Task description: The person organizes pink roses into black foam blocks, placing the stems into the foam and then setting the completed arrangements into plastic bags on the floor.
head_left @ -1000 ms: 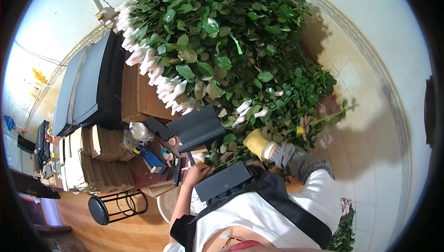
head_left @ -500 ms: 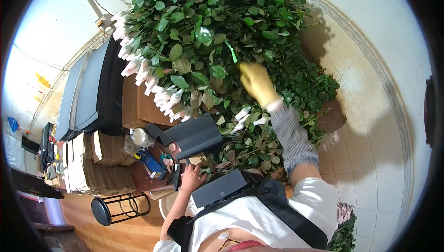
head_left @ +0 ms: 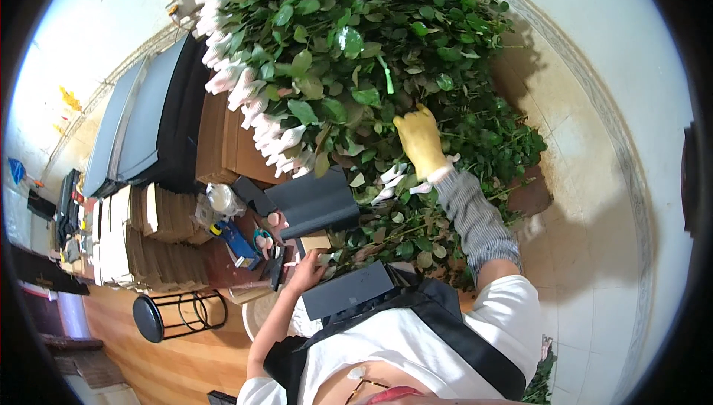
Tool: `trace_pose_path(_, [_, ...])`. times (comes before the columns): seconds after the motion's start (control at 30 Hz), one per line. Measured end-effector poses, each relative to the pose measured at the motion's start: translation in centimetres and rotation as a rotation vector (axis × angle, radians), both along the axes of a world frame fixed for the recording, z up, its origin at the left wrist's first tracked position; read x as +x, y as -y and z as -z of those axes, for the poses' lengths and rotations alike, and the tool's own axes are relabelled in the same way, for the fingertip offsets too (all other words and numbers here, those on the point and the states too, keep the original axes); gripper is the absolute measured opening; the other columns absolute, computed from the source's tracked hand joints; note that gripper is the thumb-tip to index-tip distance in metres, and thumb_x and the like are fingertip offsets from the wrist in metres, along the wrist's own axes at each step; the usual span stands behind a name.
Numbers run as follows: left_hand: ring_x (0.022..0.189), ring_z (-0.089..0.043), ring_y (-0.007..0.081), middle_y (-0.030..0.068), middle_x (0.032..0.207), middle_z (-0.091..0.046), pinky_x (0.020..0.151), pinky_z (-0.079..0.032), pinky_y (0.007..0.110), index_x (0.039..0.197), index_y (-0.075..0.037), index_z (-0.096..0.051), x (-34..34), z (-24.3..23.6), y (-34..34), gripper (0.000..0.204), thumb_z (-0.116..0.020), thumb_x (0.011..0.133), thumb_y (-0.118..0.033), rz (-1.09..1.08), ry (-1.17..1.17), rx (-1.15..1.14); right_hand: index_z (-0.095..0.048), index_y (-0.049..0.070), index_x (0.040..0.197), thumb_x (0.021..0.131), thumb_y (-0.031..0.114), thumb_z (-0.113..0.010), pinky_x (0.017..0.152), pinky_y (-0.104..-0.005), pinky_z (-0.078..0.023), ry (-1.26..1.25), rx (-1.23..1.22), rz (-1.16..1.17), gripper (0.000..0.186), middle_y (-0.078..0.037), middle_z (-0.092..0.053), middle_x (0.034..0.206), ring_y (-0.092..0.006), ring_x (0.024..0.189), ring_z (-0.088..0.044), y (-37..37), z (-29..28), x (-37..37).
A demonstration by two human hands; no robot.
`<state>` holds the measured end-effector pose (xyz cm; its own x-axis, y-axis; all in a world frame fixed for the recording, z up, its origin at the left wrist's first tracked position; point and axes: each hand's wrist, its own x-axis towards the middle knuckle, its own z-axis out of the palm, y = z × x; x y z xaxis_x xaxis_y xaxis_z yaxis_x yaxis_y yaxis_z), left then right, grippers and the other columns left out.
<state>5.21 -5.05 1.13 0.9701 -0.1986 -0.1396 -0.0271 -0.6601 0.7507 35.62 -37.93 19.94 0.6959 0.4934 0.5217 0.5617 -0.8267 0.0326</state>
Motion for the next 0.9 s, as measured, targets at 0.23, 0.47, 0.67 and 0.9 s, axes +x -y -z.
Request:
trace_pose_path(0.23, [0.113,-0.059,0.0352,0.0148,0.122,-0.059,0.091,-0.053,0.041,0.13,-0.011,-0.061,-0.1,-0.4,0.1,0.048,-0.07,0.083,-0.008,0.013,0.164,0.005,-0.071,0.004,0.106,0.082,-0.007,-0.056,0.091,-0.0459,-0.052,-0.131,0.588,-0.035,0.031,-0.016,-0.07,0.088,-0.0338,0.083,-0.066,7.8,-4.2,-8.3])
trace_pose_path(0.47, [0.116,-0.055,0.0342,0.0104,0.115,-0.063,0.097,-0.047,0.042,0.116,-0.011,-0.065,0.5,-1.0,0.5,0.035,-0.067,0.082,-0.006,-0.039,-0.004,-0.131,-0.071,0.008,0.107,0.077,-0.01,-0.057,0.073,-0.0423,-0.052,-0.089,0.257,-0.145,0.038,-0.012,-0.066,0.076,-0.0296,0.071,-0.061,0.2,-1.5,-9.8])
trace_pose_path(0.67, [0.111,-0.059,0.0331,0.0101,0.116,-0.063,0.095,-0.05,0.041,0.114,-0.012,-0.069,0.3,-1.6,0.5,0.031,-0.07,0.083,-0.011,0.012,0.146,-0.009,-0.073,0.007,0.095,0.081,-0.006,-0.052,0.094,-0.0465,-0.05,0.093,0.288,0.112,0.028,-0.012,-0.073,0.098,-0.0321,0.096,-0.068,7.9,-0.6,-5.3])
trace_pose_path(0.9, [0.111,-0.06,0.0333,0.0125,0.115,-0.065,0.094,-0.047,0.044,0.116,-0.014,-0.068,-0.2,-0.1,0.3,0.034,-0.07,0.083,-0.011,-0.135,-0.112,-0.166,-0.077,0.015,0.1,0.087,0.01,-0.068,0.073,-0.0363,-0.059,-0.412,0.031,-0.04,0.016,-0.007,-0.073,0.085,-0.022,0.076,-0.069,7.3,2.6,-14.1])
